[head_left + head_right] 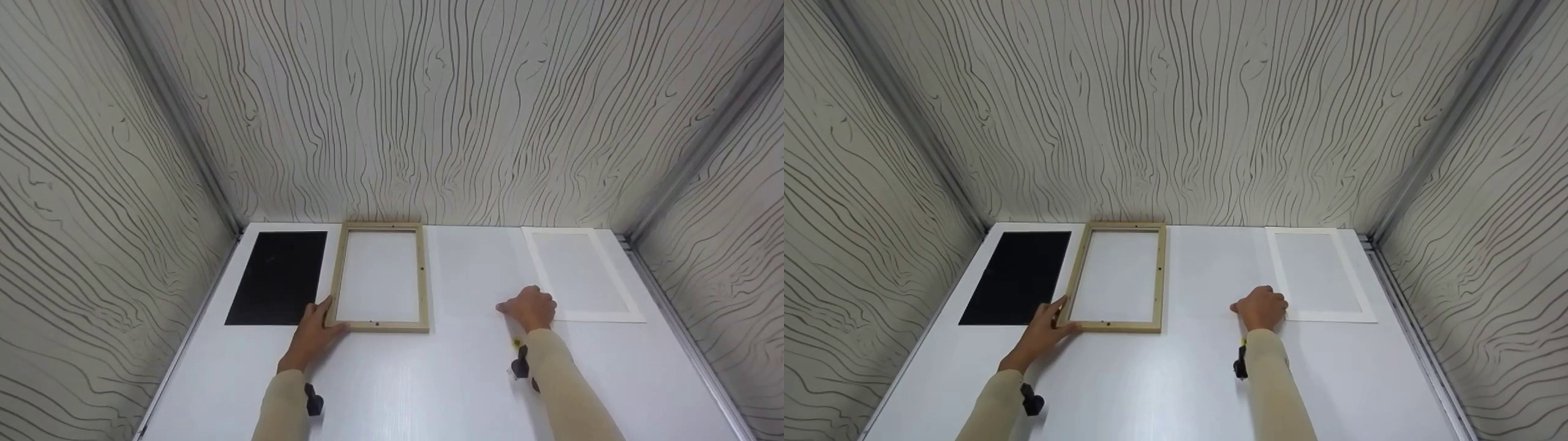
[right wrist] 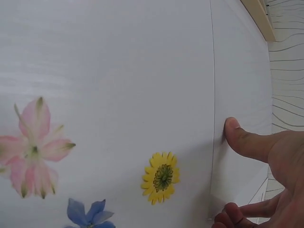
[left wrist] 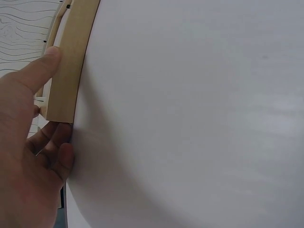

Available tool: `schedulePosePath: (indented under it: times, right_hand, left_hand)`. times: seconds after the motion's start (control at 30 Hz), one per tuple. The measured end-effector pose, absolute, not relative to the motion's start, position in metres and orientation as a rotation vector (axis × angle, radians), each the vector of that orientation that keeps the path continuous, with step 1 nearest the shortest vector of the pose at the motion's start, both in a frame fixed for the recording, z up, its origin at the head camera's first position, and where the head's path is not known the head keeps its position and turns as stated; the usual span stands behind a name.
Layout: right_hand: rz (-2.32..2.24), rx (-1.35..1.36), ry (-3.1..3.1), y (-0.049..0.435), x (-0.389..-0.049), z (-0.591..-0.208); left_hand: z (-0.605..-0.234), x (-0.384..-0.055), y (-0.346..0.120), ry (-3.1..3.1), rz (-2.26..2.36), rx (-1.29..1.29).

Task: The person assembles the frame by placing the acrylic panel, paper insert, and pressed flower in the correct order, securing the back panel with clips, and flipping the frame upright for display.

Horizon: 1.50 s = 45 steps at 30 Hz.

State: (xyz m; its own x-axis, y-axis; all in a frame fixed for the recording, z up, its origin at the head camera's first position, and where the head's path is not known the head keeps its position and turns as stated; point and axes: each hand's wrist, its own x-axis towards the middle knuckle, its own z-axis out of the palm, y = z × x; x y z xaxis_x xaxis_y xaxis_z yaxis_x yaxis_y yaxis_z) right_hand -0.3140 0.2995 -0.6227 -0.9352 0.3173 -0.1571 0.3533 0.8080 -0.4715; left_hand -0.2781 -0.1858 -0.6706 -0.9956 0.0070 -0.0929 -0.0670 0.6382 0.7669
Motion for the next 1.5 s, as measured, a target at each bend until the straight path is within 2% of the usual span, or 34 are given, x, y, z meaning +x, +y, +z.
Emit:
schedulePosePath:
  times: [1.1,1.5]
  right_hand:
    - [-1.032,0.614,2.79,0.317,-0.312,-0.629]
    - [-0.835,0.524,2.89,0.31,-0.302,-0.624]
  left_hand:
    - [-0.663,-0.273,-0.183,2.767,1.288,-0.024]
    - [-0.669,-0.276,-0.187,2.754,1.301,-0.057]
